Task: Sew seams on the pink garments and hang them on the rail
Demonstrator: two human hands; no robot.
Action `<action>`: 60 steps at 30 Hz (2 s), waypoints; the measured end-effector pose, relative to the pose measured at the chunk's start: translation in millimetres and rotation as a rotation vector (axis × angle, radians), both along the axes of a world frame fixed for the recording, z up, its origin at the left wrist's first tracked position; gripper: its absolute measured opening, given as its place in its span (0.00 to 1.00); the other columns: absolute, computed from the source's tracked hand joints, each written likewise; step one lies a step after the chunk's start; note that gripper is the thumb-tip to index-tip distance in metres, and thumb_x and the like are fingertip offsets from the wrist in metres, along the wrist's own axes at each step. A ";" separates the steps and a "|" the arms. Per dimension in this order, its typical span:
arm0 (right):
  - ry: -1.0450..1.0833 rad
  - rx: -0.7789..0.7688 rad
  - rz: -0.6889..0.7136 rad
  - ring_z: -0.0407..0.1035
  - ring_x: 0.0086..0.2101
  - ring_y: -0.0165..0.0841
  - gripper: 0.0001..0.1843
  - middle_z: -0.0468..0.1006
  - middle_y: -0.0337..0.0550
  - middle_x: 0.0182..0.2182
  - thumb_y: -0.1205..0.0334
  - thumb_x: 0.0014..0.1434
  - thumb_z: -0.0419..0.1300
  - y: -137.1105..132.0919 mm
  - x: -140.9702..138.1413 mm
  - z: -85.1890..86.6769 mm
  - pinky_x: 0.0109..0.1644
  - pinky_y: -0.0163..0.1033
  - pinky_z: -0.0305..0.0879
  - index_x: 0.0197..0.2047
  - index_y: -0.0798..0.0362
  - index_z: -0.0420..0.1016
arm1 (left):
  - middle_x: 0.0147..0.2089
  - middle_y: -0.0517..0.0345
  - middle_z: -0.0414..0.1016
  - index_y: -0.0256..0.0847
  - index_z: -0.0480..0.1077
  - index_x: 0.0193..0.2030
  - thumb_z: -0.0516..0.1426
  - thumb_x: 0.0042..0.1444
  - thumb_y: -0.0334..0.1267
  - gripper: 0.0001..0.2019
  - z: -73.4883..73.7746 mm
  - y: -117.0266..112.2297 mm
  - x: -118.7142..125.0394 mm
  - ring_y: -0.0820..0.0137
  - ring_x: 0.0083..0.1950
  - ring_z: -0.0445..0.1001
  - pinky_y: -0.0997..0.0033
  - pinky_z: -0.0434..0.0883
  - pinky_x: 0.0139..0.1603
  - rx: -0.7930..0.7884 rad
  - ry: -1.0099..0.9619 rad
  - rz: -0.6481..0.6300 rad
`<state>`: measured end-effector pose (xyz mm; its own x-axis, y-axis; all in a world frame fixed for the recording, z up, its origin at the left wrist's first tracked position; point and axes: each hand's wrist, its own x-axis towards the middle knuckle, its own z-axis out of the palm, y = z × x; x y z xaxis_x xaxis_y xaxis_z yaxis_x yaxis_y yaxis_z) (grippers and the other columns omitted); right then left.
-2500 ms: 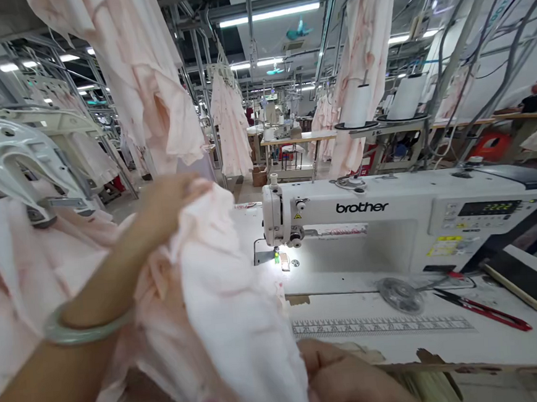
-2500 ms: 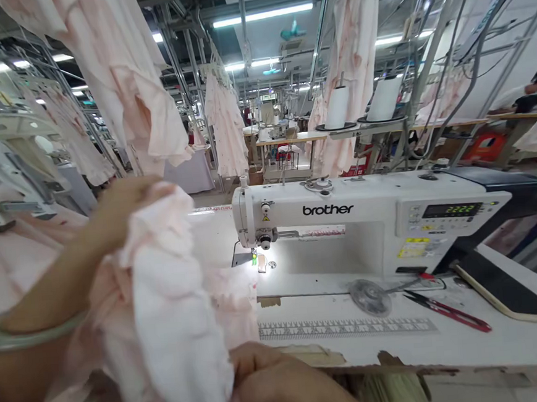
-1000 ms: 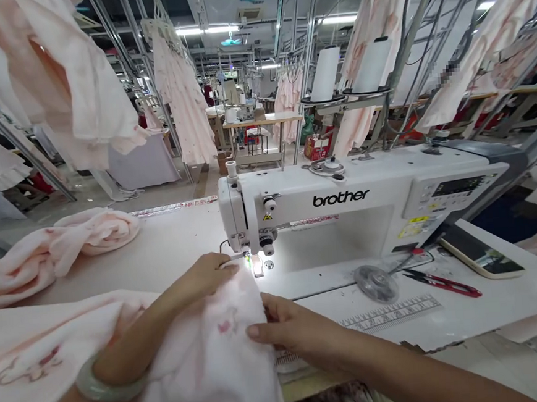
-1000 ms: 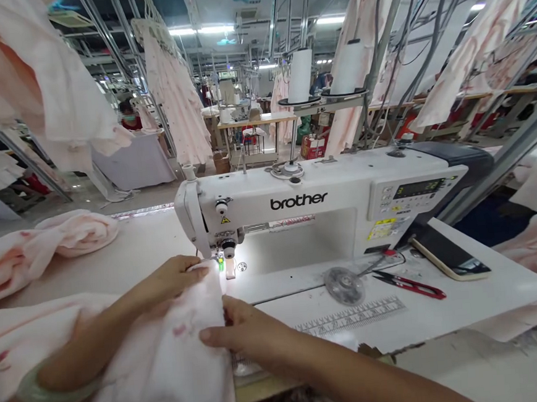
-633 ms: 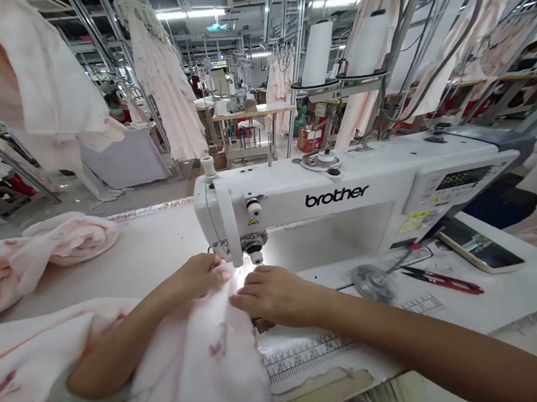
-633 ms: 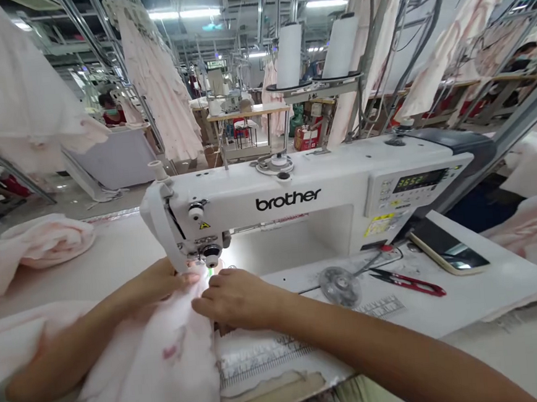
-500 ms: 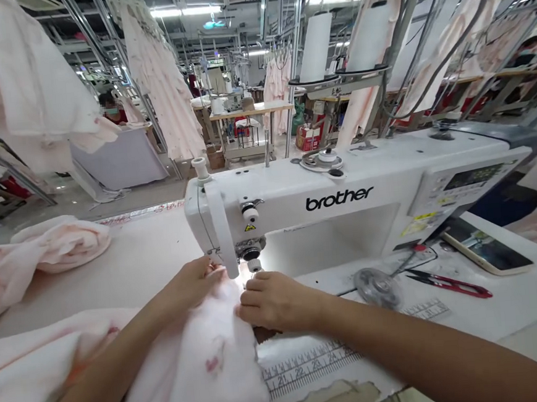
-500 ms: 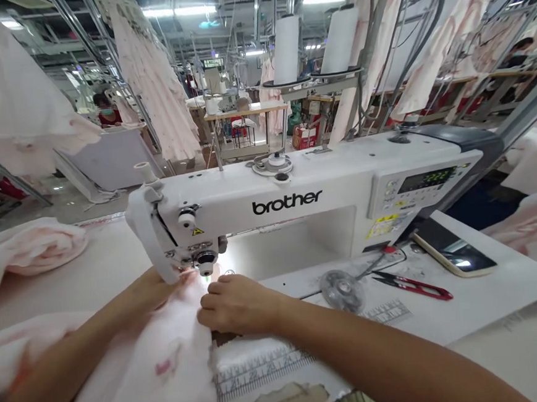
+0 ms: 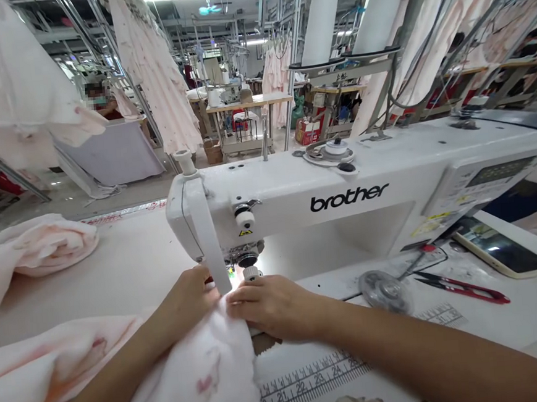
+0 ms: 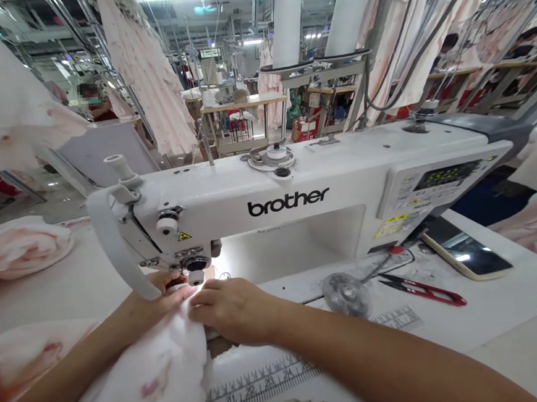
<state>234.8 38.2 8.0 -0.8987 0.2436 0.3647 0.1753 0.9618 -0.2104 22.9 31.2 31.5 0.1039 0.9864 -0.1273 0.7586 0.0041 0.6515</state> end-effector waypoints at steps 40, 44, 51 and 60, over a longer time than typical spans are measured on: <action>-0.069 0.014 -0.076 0.66 0.46 0.38 0.10 0.77 0.50 0.42 0.62 0.69 0.54 -12.4 0.1 4.0 0.52 0.44 0.64 0.44 0.58 0.73 | 0.39 0.55 0.70 0.42 0.64 0.31 0.50 0.58 0.43 0.09 -6.3 -33.5 10.6 0.65 0.37 0.68 0.65 0.63 0.37 0.060 0.224 -0.013; -0.093 0.051 -0.076 0.65 0.45 0.39 0.10 0.77 0.49 0.43 0.61 0.68 0.55 -12.8 -0.1 1.6 0.52 0.43 0.63 0.42 0.59 0.73 | 0.36 0.53 0.71 0.42 0.64 0.30 0.51 0.56 0.44 0.09 0.9 -33.3 14.1 0.61 0.38 0.70 0.65 0.62 0.38 -0.010 0.372 0.017; -0.094 0.060 -0.065 0.64 0.44 0.37 0.11 0.76 0.46 0.41 0.60 0.69 0.55 -12.3 1.4 -0.6 0.52 0.42 0.62 0.43 0.60 0.72 | 0.23 0.60 0.65 0.43 0.60 0.24 0.50 0.56 0.46 0.13 6.3 -24.0 14.1 0.68 0.27 0.64 0.69 0.53 0.28 -0.119 0.444 -0.033; -0.082 0.069 -0.063 0.63 0.45 0.38 0.12 0.76 0.48 0.43 0.58 0.70 0.54 -12.5 3.7 -1.6 0.52 0.43 0.61 0.44 0.59 0.72 | 0.27 0.60 0.67 0.42 0.60 0.25 0.48 0.57 0.46 0.14 6.2 -30.1 14.1 0.67 0.31 0.67 0.69 0.59 0.32 -0.041 0.397 0.005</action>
<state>238.5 25.8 6.4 -0.9101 0.2772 0.3080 0.2495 0.9601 -0.1266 37.0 1.0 37.7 0.0336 0.9801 -0.1957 0.9514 0.0286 0.3066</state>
